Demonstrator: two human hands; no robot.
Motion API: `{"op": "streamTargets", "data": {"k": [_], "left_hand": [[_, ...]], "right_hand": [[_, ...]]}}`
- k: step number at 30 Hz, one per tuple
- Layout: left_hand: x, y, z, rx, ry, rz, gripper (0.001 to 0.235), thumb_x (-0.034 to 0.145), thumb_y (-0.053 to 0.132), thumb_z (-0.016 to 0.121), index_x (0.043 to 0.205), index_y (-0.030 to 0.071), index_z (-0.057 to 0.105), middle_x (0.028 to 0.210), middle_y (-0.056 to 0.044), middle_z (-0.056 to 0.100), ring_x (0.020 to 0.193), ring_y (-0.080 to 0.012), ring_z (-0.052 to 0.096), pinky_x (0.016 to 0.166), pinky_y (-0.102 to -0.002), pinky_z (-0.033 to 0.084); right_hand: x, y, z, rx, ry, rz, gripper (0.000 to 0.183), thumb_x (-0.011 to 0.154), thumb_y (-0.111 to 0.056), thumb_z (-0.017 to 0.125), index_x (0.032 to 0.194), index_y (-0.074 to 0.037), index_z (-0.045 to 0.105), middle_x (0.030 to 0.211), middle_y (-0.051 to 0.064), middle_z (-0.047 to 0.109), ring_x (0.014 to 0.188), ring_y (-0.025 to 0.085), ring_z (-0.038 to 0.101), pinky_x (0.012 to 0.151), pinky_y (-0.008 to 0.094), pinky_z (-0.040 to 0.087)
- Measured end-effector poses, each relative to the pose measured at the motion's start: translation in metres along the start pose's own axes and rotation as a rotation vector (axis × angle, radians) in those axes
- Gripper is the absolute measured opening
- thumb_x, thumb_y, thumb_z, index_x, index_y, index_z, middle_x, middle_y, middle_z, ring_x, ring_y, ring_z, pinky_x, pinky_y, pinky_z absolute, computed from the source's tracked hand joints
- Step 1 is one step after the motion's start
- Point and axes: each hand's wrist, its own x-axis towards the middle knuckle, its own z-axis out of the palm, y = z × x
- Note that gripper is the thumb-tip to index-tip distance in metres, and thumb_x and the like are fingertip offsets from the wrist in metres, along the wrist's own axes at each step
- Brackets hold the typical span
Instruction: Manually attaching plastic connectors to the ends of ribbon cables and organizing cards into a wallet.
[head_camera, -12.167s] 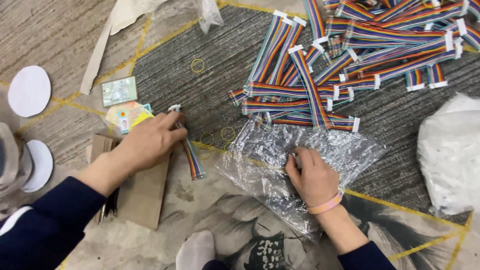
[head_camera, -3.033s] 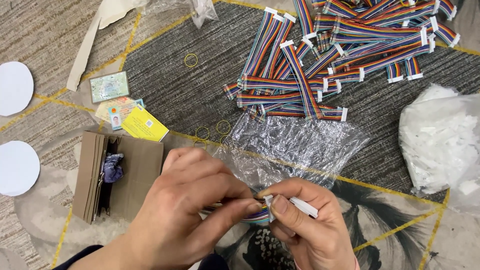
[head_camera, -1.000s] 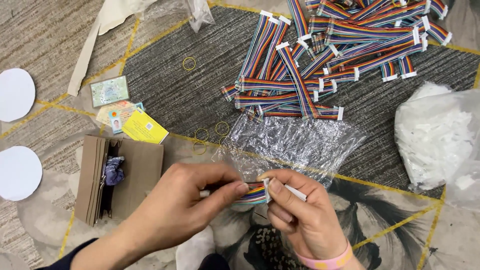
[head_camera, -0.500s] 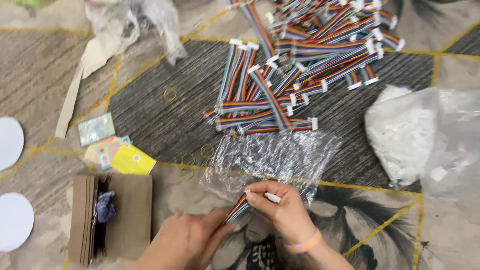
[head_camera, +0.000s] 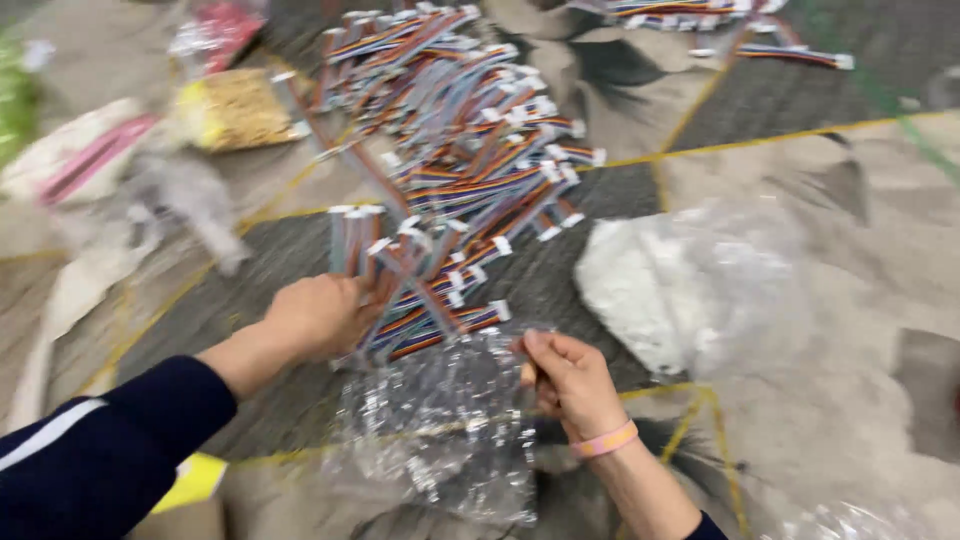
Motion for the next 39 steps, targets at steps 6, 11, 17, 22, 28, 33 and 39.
{"op": "streamTargets", "data": {"k": [6, 11, 17, 22, 28, 33, 39], "left_hand": [[0.020, 0.089, -0.051, -0.174, 0.218, 0.313, 0.041, 0.081, 0.033, 0.063, 0.117, 0.015, 0.061, 0.114, -0.015, 0.060, 0.097, -0.0364, 0.064, 0.077, -0.044, 0.054], [0.018, 0.118, -0.057, -0.150, 0.258, 0.428, 0.035, 0.083, 0.034, 0.059, 0.111, 0.013, 0.059, 0.098, -0.008, 0.062, 0.081, -0.0285, 0.064, 0.066, -0.043, 0.054], [-0.025, 0.105, 0.033, -0.164, -0.022, 0.523, 0.055, 0.074, 0.038, 0.074, 0.118, 0.016, 0.048, 0.112, -0.013, 0.051, 0.087, -0.0312, 0.059, 0.073, -0.045, 0.052], [-0.069, 0.109, 0.063, -0.035, -0.333, 0.586, 0.109, 0.068, 0.052, 0.079, 0.148, 0.025, 0.008, 0.152, -0.020, -0.008, 0.138, -0.0390, -0.001, 0.106, -0.057, 0.006], [-0.082, 0.098, 0.106, -0.081, 0.295, 0.781, 0.025, 0.079, 0.020, 0.049, 0.096, 0.006, 0.061, 0.133, -0.018, 0.044, 0.114, -0.0340, 0.042, 0.090, -0.047, 0.033], [-0.112, 0.098, 0.083, -0.578, 0.253, 0.661, 0.019, 0.085, 0.012, 0.051, 0.100, 0.002, 0.044, 0.094, -0.016, 0.053, 0.083, -0.0341, 0.056, 0.073, -0.043, 0.045], [-0.175, 0.113, 0.059, -1.150, 0.232, 0.416, 0.008, 0.090, 0.009, 0.053, 0.097, 0.008, 0.049, 0.085, -0.010, 0.057, 0.065, -0.0243, 0.058, 0.056, -0.035, 0.048]], "right_hand": [[-0.016, -0.058, -0.044, -0.022, 0.234, -0.359, 0.014, 0.083, -0.002, 0.058, 0.093, 0.005, 0.065, 0.042, 0.006, 0.042, 0.026, 0.007, 0.029, 0.026, 0.019, 0.023], [-0.049, -0.113, -0.089, -0.172, 0.380, -0.752, 0.011, 0.081, -0.006, 0.052, 0.072, -0.008, 0.058, 0.074, 0.001, 0.053, 0.059, 0.007, 0.041, 0.053, 0.018, 0.030], [-0.028, -0.123, -0.126, -1.249, 0.620, -0.268, 0.027, 0.081, -0.020, 0.060, 0.102, -0.006, 0.070, 0.082, 0.015, 0.069, 0.069, 0.030, 0.060, 0.065, 0.038, 0.047], [-0.013, -0.136, -0.106, -1.153, 0.584, -0.471, 0.044, 0.078, -0.030, 0.071, 0.111, 0.000, 0.066, 0.060, 0.015, 0.052, 0.051, 0.025, 0.044, 0.048, 0.038, 0.040], [-0.017, -0.126, -0.120, -0.926, 0.336, -0.456, 0.043, 0.087, 0.004, 0.050, 0.126, -0.009, 0.060, 0.072, 0.008, 0.051, 0.048, 0.015, 0.030, 0.038, 0.029, 0.021], [-0.055, -0.075, -0.045, -0.902, 0.266, -1.198, 0.040, 0.077, 0.019, 0.049, 0.117, 0.017, 0.052, 0.105, 0.025, 0.050, 0.078, 0.028, 0.047, 0.072, 0.035, 0.044], [-0.017, 0.065, -0.033, -1.184, -0.877, -0.907, 0.041, 0.054, -0.027, 0.073, 0.092, -0.014, 0.066, 0.131, 0.004, 0.054, 0.133, 0.033, 0.034, 0.099, 0.051, 0.031]]}}
